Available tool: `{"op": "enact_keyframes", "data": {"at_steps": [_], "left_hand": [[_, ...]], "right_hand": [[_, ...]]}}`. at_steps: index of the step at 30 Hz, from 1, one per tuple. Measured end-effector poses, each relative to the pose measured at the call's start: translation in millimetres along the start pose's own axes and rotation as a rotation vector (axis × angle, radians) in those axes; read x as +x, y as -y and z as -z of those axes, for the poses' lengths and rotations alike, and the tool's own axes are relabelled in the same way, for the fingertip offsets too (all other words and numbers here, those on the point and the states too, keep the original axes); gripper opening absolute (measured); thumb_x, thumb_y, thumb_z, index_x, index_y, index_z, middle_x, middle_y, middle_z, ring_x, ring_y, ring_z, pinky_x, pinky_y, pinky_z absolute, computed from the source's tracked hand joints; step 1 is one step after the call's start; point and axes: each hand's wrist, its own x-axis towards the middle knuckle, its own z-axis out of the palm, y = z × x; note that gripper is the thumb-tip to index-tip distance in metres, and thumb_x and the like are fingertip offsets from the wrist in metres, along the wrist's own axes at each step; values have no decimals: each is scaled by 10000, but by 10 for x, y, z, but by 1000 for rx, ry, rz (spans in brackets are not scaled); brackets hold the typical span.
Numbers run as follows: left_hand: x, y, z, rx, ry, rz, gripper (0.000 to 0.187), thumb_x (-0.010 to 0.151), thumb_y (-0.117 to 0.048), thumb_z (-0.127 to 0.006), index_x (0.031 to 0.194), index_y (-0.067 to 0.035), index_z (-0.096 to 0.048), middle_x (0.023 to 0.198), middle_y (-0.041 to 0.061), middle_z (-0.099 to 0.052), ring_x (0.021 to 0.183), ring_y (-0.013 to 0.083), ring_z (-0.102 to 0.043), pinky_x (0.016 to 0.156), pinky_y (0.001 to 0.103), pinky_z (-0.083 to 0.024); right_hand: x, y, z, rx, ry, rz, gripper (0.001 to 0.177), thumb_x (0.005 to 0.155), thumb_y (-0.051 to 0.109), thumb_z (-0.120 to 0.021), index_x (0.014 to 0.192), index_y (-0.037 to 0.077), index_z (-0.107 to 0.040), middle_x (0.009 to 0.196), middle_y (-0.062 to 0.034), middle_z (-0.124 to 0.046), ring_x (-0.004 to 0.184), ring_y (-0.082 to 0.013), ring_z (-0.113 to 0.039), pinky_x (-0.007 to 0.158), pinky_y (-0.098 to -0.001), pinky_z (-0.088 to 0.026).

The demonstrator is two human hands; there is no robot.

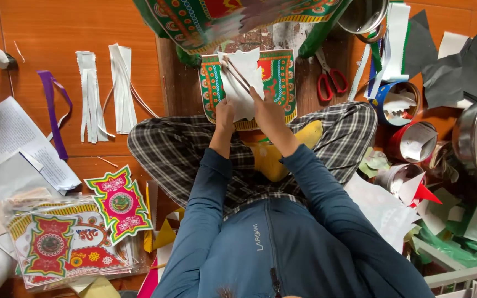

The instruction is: Decorating a paper-mache horse by applying glue and sticking decorative paper patterns onto its surface.

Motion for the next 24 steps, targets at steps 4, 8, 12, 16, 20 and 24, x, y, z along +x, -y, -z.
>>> {"op": "enact_keyframes", "data": {"at_steps": [4, 8, 12, 16, 20, 24], "left_hand": [[234, 314, -2, -29, 18, 56, 481, 1012, -203, -763, 1442, -6, -678, 1300, 281, -721, 1289, 421, -638, 1074, 608, -485], [461, 542, 59, -98, 15, 78, 445, 1010, -115, -771, 1424, 23, -681, 1172, 285, -802, 1087, 410, -799, 980, 564, -599], [474, 584, 24, -137, 14, 84, 435, 1002, -98, -761, 1414, 13, -678, 1150, 280, -805, 1058, 408, -805, 949, 556, -627], [427, 499, 24, -74, 29, 65, 487, 1014, -107, -752, 1462, 38, -628, 1229, 302, -775, 1194, 415, -734, 1017, 572, -582], [285, 270, 11, 63, 35, 114, 582, 1052, -175, -678, 1564, 63, -541, 1399, 340, -687, 1334, 475, -659, 1080, 610, -560], [280, 186, 48, 189, 104, 16, 591, 1022, -127, -701, 1522, 148, -548, 1379, 419, -650, 1352, 553, -610, 1070, 669, -527]], "right_hand": [[-17, -189, -235, 90, -69, 1, 542, 1156, 122, -494, 1681, 255, -490, 1126, -243, -671, 676, -370, -732, 585, -491, -607], [-158, -455, 30, 7, -42, -168, 514, 1181, 145, -424, 1684, 223, -494, 1147, -257, -677, 690, -272, -731, 598, -427, -608], [-204, -531, -118, -108, -30, -168, 573, 1141, 127, -555, 1700, 220, -471, 1112, -215, -670, 625, -318, -711, 536, -459, -555], [-34, -85, 118, -4, -147, -21, 477, 1143, 161, -530, 1617, 206, -517, 1047, -174, -621, 600, -253, -627, 535, -437, -513], [138, 102, 24, -57, -111, 106, 676, 1034, -40, -609, 1651, 224, -524, 1114, -170, -638, 779, -370, -782, 633, -549, -641], [181, -5, 252, 40, -193, -4, 576, 1127, 34, -543, 1662, 248, -511, 1098, -178, -655, 786, -324, -771, 684, -504, -650]]}}
